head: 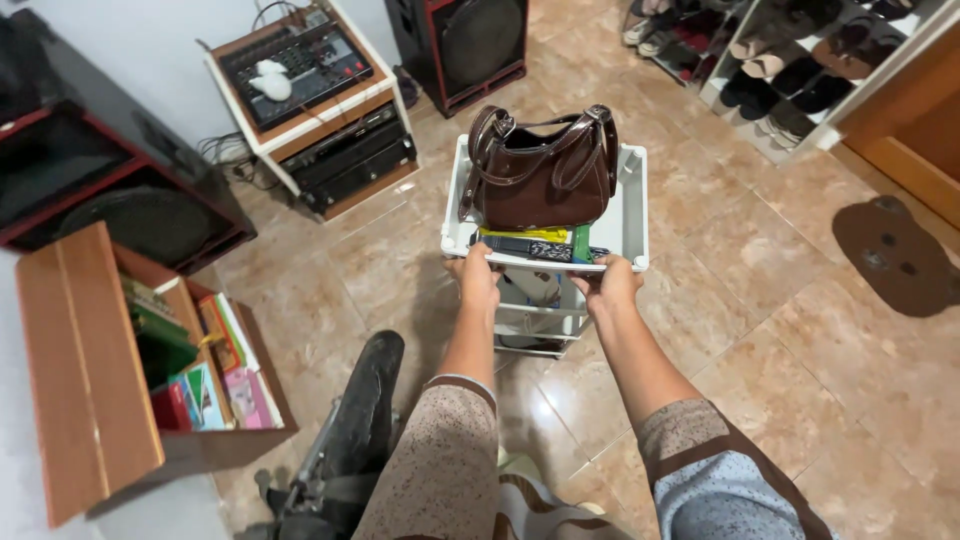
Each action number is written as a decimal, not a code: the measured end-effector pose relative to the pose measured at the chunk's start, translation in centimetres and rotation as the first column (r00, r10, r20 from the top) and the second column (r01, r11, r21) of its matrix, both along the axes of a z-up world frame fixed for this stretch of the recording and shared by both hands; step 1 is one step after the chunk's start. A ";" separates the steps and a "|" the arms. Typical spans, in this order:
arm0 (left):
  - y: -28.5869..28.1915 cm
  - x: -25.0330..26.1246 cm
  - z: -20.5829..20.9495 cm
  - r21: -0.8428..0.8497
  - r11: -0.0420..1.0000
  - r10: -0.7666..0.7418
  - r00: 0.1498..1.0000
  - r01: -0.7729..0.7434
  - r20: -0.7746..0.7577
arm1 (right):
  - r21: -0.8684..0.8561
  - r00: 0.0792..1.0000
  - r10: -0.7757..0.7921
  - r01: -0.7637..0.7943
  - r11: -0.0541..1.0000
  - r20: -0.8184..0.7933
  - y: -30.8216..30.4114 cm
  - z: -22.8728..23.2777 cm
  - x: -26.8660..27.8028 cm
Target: The person is moving a white tiered utility cart containing various items from one location to another within a house.
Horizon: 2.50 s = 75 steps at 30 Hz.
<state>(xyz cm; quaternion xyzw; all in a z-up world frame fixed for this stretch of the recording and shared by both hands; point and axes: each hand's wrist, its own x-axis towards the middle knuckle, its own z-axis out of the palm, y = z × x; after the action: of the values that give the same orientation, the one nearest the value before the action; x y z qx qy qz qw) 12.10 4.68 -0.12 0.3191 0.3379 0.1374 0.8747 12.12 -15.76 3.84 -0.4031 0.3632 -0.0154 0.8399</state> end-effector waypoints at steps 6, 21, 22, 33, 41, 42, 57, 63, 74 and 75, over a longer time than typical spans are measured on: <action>0.6 3.9 0.4 0.035 0.995 -0.089 0.996 0.089 -0.007 | 0.013 0.996 -0.083 0.083 0.996 0.011 0.7 0.1 2.2; 0.1 13.1 1.3 0.112 0.974 -0.195 0.981 0.196 -0.019 | 0.047 0.983 -0.181 0.180 0.983 0.025 0.1 -0.6 9.4; 0.1 13.8 1.5 0.114 0.974 -0.193 0.981 0.194 -0.018 | 0.049 0.983 -0.180 0.178 0.983 0.027 0.3 0.0 10.0; -1.8 24.6 2.1 0.132 0.959 -0.232 0.963 0.250 -0.136 | 0.042 0.979 -0.205 0.205 0.978 -0.007 -2.1 -1.4 19.4; -3.4 28.7 3.5 0.149 0.938 -0.280 0.937 0.313 -0.208 | 0.035 0.953 -0.297 0.299 0.953 -0.065 -2.6 1.0 22.2; -3.5 29.4 3.8 0.152 0.932 -0.291 0.930 0.328 -0.224 | 0.038 0.951 -0.303 0.306 0.951 -0.069 -2.7 1.2 22.6; -7.2 40.1 3.5 0.162 0.800 -0.529 0.806 0.578 -0.265 | 0.026 0.841 -0.537 0.539 0.842 -0.064 -4.1 0.8 28.6; -7.6 43.2 3.2 0.160 0.724 -0.629 0.737 0.671 -0.246 | -0.007 0.715 -0.692 0.695 0.719 -0.094 -1.8 1.8 29.5; -7.2 43.1 3.0 0.084 0.699 -0.684 0.699 0.710 -0.209 | -0.057 0.712 -0.701 0.698 0.713 -0.051 -1.4 0.4 28.8; -7.1 43.0 3.3 0.103 0.690 -0.688 0.693 0.716 -0.215 | -0.056 0.721 -0.691 0.689 0.722 -0.048 -1.4 0.5 28.7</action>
<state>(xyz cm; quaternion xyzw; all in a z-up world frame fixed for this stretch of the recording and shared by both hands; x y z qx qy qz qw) 55.11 -2.40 3.20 0.5113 0.2446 -0.2046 0.7980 40.82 -17.15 4.31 -0.2536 0.5141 -0.3199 0.7544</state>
